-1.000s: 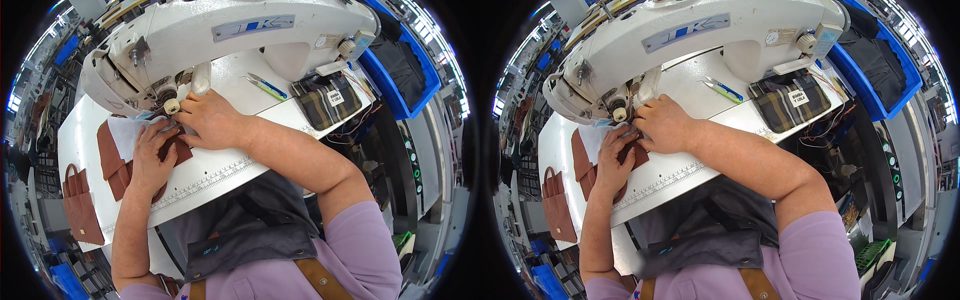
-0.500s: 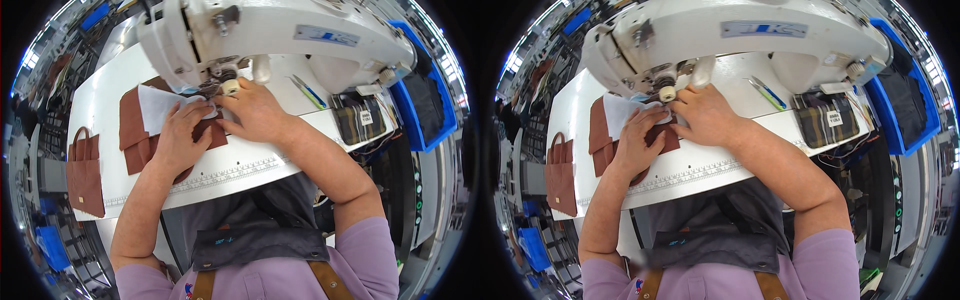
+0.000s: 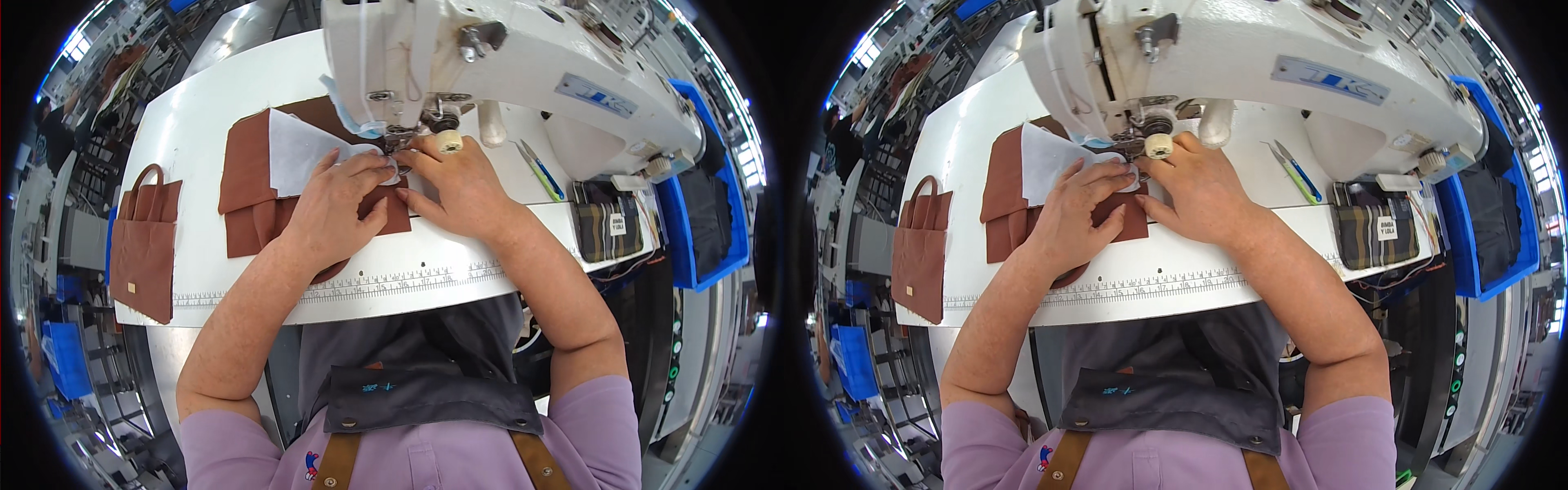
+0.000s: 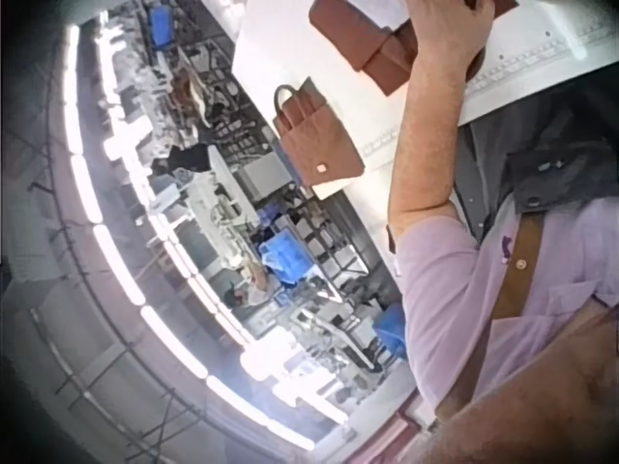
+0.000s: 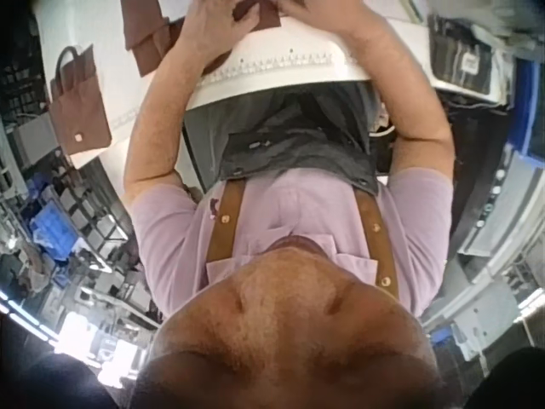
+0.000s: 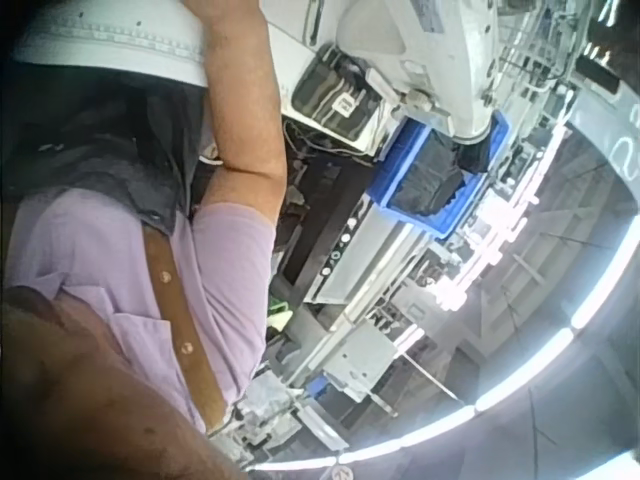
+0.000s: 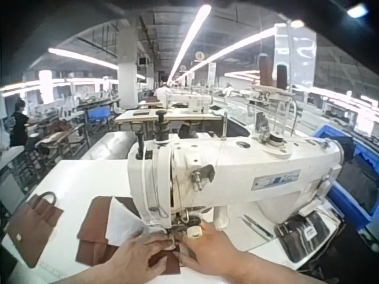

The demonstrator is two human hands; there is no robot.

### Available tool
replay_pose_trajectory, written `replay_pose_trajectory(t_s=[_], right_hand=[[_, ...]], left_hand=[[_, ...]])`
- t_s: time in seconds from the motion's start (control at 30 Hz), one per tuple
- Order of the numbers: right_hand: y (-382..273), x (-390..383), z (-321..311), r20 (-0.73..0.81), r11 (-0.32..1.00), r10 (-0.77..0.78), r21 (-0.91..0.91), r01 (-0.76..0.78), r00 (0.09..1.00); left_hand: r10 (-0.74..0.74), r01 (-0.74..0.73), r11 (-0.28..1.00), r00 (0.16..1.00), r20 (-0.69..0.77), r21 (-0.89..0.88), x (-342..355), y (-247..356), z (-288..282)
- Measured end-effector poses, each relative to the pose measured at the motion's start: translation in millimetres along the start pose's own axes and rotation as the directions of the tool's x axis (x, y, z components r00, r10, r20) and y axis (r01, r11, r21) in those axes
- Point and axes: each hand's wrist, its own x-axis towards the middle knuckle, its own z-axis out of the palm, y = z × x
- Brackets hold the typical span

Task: The person sews brown fabric bags using an industrial sewing machine. They align the fabric under the needle, stitch the edges, and trim excess threads with scissors. The person stacks the finished bags on the table.

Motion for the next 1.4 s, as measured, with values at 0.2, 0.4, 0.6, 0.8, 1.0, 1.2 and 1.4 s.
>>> replay_pose_trajectory(t_s=[0.2,0.4,0.6,0.8,1.0,1.2,1.4], right_hand=[[0,-1,-1,0.081,0.999,0.047,-0.024,-0.046,0.996],[-3,1,-2,0.064,0.998,0.057,0.014,-0.058,0.996],[-1,2,-2,0.093,0.997,0.076,0.013,-0.077,0.993],[7,0,2,0.025,0.997,0.047,0.059,-0.048,0.999],[14,-3,7,0.009,0.998,0.040,0.053,-0.041,0.999],[16,-7,11,0.002,0.995,0.067,0.074,-0.067,0.998],[18,-8,10,0.034,0.992,0.101,0.068,-0.103,0.994]], left_hand=[[0.035,-0.035,0.999,0.999,-0.020,-0.005,-1,-5,3],[0.027,-0.027,1.000,1.000,-0.005,0.007,-1,-6,4],[0.035,-0.035,0.999,0.999,-0.012,-0.020,-2,-7,1],[0.068,-0.069,0.996,0.998,-0.007,-0.053,-1,-16,-6],[0.034,-0.035,0.997,0.999,-0.010,-0.070,-17,-41,-31],[0.026,-0.021,0.993,0.999,0.045,-0.114,-13,-79,-59],[-0.069,0.052,0.989,0.990,-0.125,-0.137,-11,-96,-44]])
